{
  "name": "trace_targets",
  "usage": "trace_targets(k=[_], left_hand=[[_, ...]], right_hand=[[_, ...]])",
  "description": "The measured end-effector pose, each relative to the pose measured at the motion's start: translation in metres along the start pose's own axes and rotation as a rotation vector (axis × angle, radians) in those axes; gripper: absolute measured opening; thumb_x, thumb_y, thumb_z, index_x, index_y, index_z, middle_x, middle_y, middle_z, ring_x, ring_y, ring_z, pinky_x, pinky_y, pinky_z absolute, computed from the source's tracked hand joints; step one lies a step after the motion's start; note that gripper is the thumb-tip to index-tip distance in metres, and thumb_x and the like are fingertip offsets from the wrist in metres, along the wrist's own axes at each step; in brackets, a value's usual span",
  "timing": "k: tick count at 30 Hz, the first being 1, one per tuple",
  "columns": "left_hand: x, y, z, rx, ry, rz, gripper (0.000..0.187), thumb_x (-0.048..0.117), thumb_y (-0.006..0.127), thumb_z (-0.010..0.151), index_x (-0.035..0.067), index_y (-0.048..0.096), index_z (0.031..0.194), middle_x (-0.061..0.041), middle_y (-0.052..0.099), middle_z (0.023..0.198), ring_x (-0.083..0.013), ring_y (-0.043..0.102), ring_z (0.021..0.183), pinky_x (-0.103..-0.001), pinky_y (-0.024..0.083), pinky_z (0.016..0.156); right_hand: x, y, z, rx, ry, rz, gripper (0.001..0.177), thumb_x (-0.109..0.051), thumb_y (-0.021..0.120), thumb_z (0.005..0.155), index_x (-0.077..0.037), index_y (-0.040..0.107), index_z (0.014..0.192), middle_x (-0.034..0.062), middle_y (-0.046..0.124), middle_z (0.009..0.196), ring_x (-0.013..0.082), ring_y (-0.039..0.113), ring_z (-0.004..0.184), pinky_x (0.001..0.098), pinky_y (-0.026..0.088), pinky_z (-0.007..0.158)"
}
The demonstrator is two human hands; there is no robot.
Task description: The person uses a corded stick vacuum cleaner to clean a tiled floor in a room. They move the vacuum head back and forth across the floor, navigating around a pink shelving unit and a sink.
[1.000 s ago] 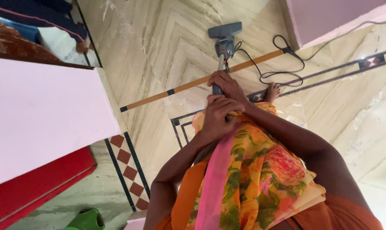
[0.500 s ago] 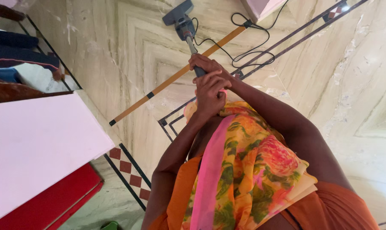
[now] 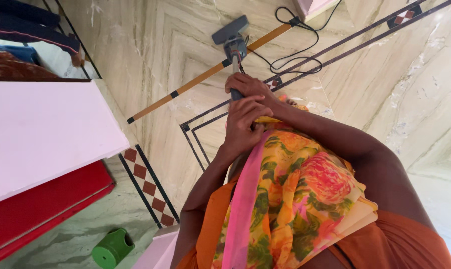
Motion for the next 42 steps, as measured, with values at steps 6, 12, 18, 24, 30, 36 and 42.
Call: trace_targets(k=[6,12,18,24,30,36,42], left_hand=[[0.022,0.004,0.007,-0.003,-0.005,-0.047,0.032,-0.007,0.060,0.071,0.010,0.070,0.097,0.000,0.070,0.101,-0.0250,0.068,0.121,-0.039,0.046,0.097],[0.006,0.013,0.022,0.050,-0.042,-0.037,0.034,-0.005,0.061,0.071,0.009,0.069,0.100,-0.009,0.072,0.113,-0.0259,0.066,0.117,-0.040,0.048,0.098],[-0.017,0.024,0.034,0.070,-0.059,-0.030,0.029,-0.003,0.065,0.074,0.010,0.070,0.100,-0.009,0.071,0.112,-0.0256,0.065,0.116,-0.040,0.048,0.098],[-0.053,0.026,0.042,0.124,-0.073,0.016,0.019,-0.001,0.068,0.084,0.011,0.071,0.098,-0.001,0.069,0.098,-0.0240,0.065,0.123,-0.040,0.049,0.102],[-0.100,0.021,0.055,0.189,-0.095,0.047,0.019,0.000,0.069,0.084,0.012,0.072,0.099,-0.002,0.070,0.100,-0.0240,0.064,0.124,-0.042,0.049,0.102],[-0.154,0.010,0.068,0.247,-0.107,0.109,0.017,0.003,0.071,0.084,0.012,0.072,0.098,-0.002,0.069,0.101,-0.0261,0.063,0.124,-0.043,0.049,0.100],[-0.194,0.000,0.078,0.387,-0.093,0.293,0.018,0.004,0.070,0.082,0.015,0.072,0.096,-0.001,0.065,0.097,-0.0239,0.058,0.127,-0.046,0.040,0.101]], right_hand=[[-0.020,-0.022,-0.008,-0.031,-0.065,0.016,0.036,-0.022,0.078,0.081,-0.011,0.056,0.107,0.0045,0.058,0.111,0.0295,0.062,0.108,0.0416,0.053,0.087],[0.001,-0.032,0.005,-0.020,-0.053,0.075,0.036,-0.021,0.080,0.083,-0.012,0.057,0.109,0.0046,0.059,0.116,0.0306,0.064,0.110,0.0432,0.054,0.084],[0.026,-0.030,0.014,-0.021,-0.053,0.098,0.037,-0.022,0.081,0.085,-0.012,0.057,0.111,0.0072,0.058,0.123,0.0332,0.063,0.112,0.0447,0.054,0.084],[0.044,-0.023,0.041,-0.069,-0.025,0.096,0.041,-0.026,0.082,0.083,-0.012,0.057,0.111,0.0067,0.057,0.125,0.0333,0.061,0.117,0.0452,0.054,0.087],[0.067,-0.016,0.083,-0.099,-0.005,0.108,0.040,-0.030,0.082,0.084,-0.012,0.057,0.110,0.0064,0.057,0.125,0.0315,0.061,0.119,0.0444,0.053,0.088],[0.097,0.001,0.121,-0.052,-0.134,0.167,0.031,-0.020,0.077,0.093,-0.011,0.056,0.115,0.0052,0.055,0.122,0.0269,0.057,0.124,0.0405,0.051,0.098],[0.147,0.028,0.157,-0.116,-0.038,0.043,0.026,-0.003,0.067,0.092,-0.011,0.060,0.115,0.0068,0.056,0.130,0.0297,0.057,0.129,0.0391,0.051,0.095]])
Point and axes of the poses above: each hand's wrist, its own z-axis towards the middle knuckle, its own y-axis out of the palm, x = y × z, the point moved 9 cm from there along z, towards the middle knuckle
